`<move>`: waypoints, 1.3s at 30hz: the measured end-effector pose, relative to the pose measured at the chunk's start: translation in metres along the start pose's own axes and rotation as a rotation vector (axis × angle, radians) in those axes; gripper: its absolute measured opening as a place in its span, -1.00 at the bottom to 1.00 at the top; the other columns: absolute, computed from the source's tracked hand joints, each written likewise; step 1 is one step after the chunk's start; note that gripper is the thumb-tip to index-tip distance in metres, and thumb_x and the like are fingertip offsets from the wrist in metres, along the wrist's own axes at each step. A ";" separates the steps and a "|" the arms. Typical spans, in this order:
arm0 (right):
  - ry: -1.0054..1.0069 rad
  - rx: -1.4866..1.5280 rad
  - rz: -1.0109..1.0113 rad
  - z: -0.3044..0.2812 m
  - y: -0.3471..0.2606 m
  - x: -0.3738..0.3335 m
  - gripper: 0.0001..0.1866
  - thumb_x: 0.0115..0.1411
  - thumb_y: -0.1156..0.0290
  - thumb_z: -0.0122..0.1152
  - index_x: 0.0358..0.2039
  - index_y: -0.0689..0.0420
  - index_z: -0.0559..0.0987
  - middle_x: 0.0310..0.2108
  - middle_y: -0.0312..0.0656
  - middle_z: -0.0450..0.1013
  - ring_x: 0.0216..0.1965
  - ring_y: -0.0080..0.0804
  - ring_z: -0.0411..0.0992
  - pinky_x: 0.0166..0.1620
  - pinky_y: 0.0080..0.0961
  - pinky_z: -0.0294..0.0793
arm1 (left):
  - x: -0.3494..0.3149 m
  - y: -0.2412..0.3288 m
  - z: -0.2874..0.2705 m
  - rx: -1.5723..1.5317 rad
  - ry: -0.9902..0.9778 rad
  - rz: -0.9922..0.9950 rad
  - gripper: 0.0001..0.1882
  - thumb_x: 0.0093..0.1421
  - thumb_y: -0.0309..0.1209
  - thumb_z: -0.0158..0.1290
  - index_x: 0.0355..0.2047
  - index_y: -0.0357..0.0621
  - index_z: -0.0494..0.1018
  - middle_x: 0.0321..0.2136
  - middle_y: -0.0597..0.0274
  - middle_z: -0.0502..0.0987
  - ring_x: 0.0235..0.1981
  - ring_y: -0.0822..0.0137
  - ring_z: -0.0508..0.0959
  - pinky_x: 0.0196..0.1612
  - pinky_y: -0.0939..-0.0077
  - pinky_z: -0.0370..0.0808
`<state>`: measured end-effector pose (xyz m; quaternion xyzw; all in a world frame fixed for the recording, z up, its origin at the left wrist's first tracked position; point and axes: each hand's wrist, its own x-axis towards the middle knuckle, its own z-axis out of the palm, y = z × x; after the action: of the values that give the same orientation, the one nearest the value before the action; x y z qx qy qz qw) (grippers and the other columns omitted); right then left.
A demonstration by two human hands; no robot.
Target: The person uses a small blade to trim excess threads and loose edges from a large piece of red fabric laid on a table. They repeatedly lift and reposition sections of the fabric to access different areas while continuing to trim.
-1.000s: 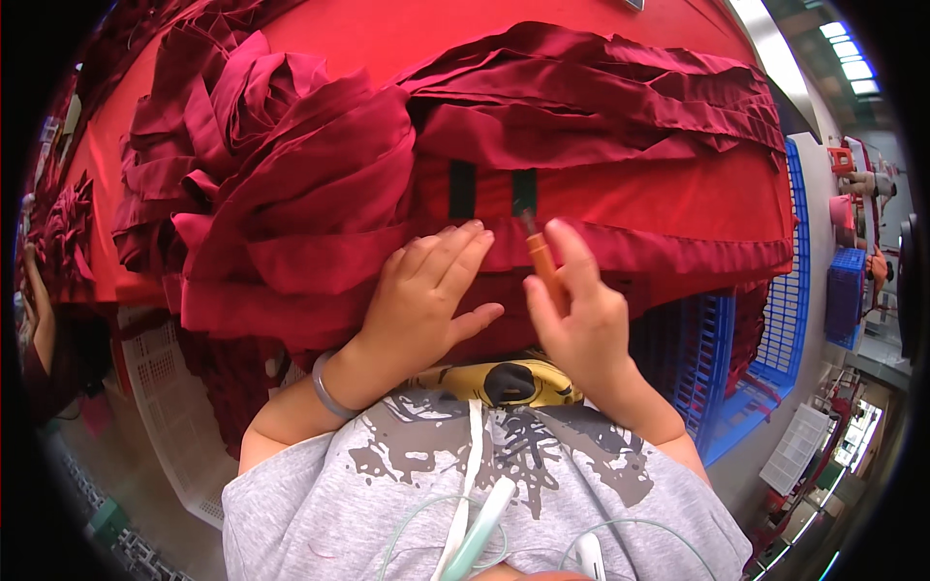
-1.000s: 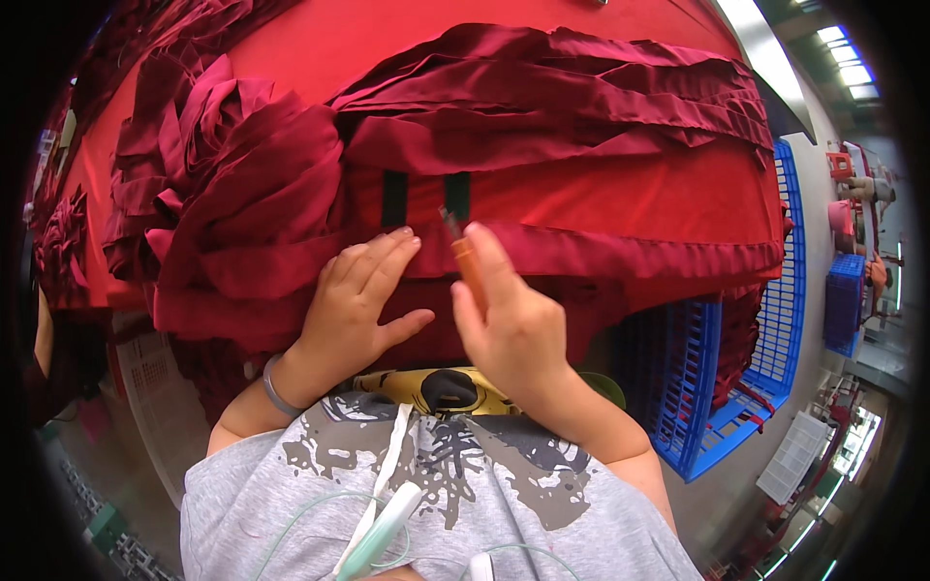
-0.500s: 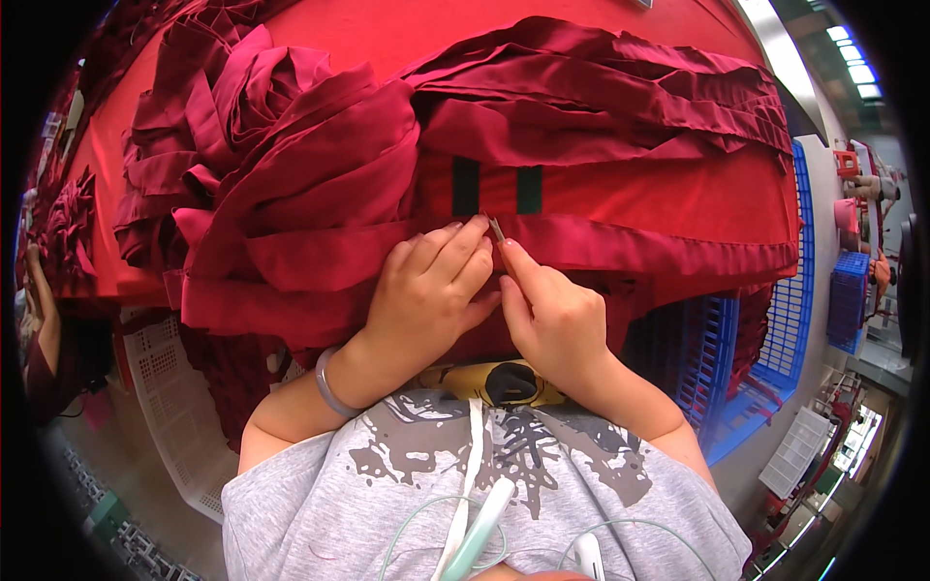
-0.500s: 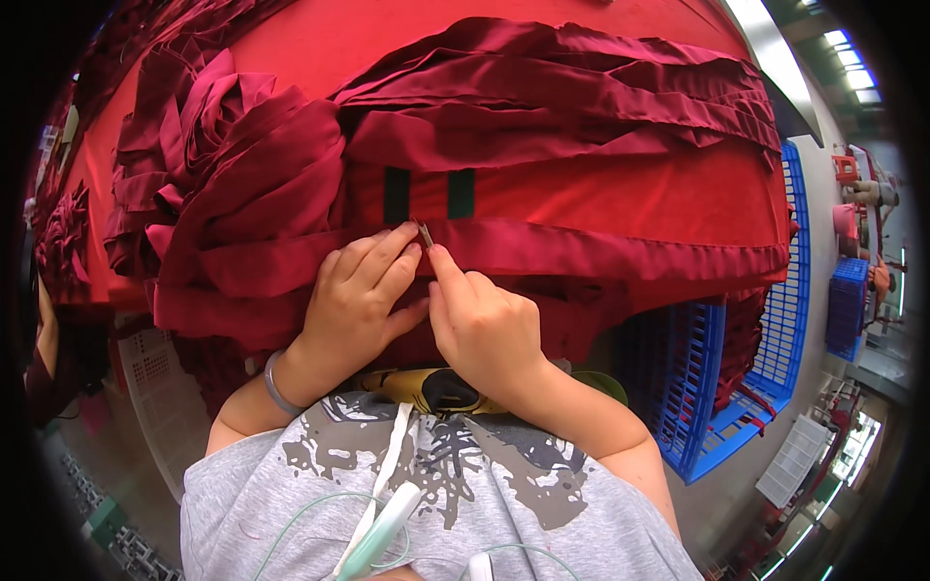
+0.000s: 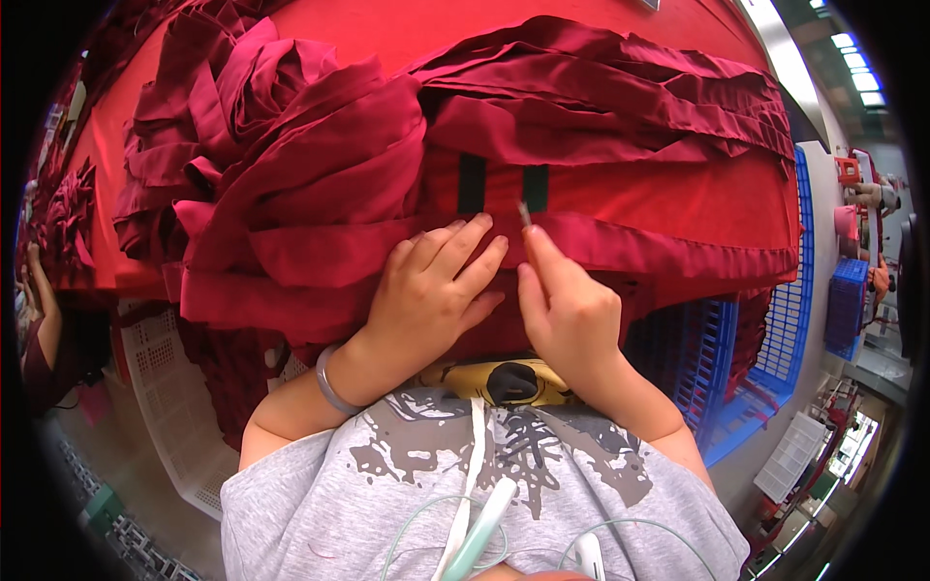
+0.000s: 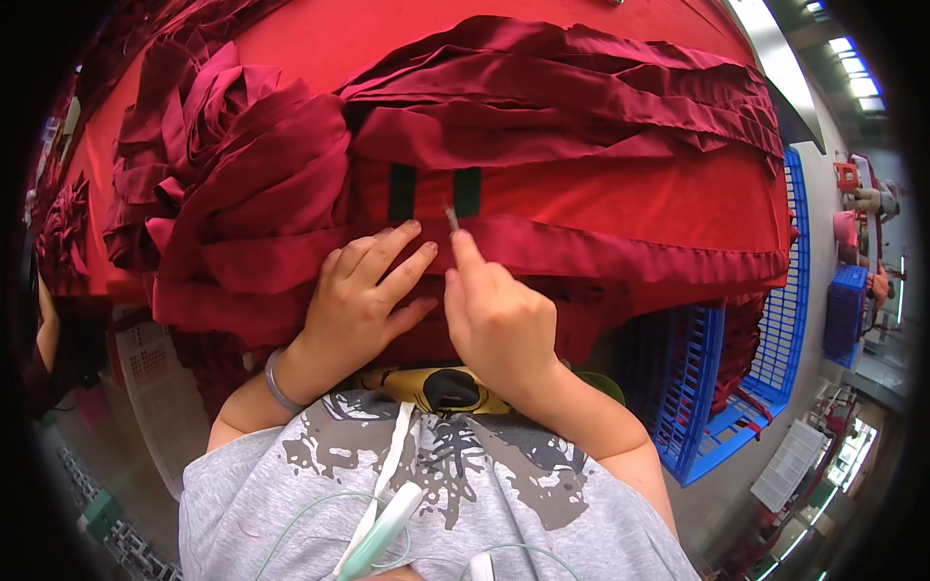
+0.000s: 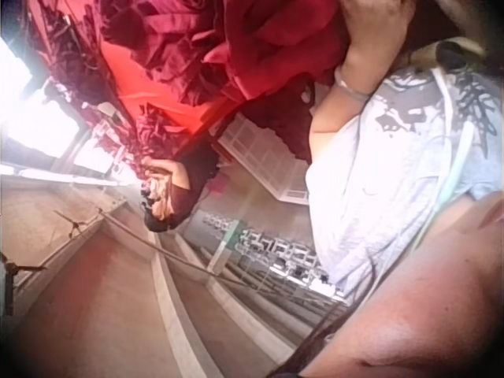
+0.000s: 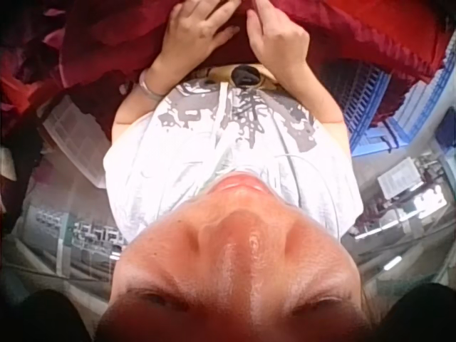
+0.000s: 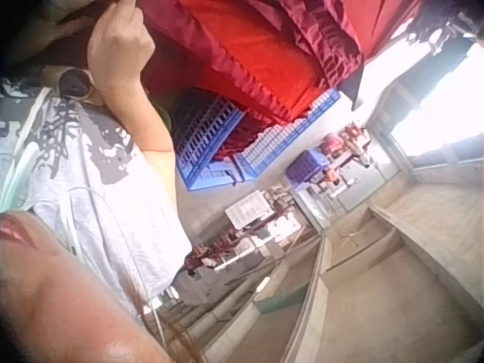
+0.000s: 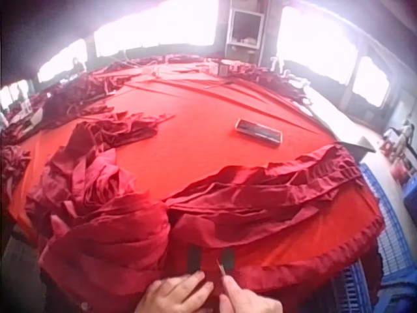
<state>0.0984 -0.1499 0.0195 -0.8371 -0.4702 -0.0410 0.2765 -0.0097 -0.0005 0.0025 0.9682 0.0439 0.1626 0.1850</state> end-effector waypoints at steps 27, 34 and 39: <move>-0.062 0.222 0.180 -0.008 0.010 -0.008 -0.66 0.13 0.45 0.17 -0.05 0.20 0.54 -0.43 -0.08 0.58 -0.53 -0.23 0.56 -0.45 -0.40 0.52 | 0.046 0.006 0.002 -0.012 0.156 -0.222 -0.79 0.09 -0.37 0.20 -0.25 -0.14 0.57 -0.39 0.21 0.46 -0.39 0.20 0.52 -0.35 0.33 0.47; -0.061 0.237 0.182 -0.008 0.012 -0.011 -0.66 0.13 0.45 0.17 -0.05 0.20 0.53 -0.42 -0.09 0.58 -0.51 -0.21 0.56 -0.44 -0.38 0.53 | 0.044 0.002 0.003 -0.261 0.229 -0.285 -0.91 0.09 -0.49 0.18 -0.37 -0.20 0.56 -0.41 0.19 0.47 -0.44 0.22 0.53 -0.43 0.40 0.45; -0.041 0.228 0.171 -0.008 0.011 -0.012 -0.66 0.11 0.45 0.18 -0.06 0.19 0.54 -0.48 -0.11 0.56 -0.56 -0.24 0.53 -0.48 -0.39 0.50 | 0.038 -0.002 -0.005 -0.370 0.243 -0.318 -0.94 0.09 -0.53 0.16 -0.39 -0.24 0.53 -0.42 0.17 0.45 -0.46 0.24 0.50 -0.45 0.45 0.42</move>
<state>0.1025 -0.1673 0.0178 -0.8379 -0.4044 0.0537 0.3625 0.0249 0.0085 0.0172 0.8723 0.1868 0.2516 0.3755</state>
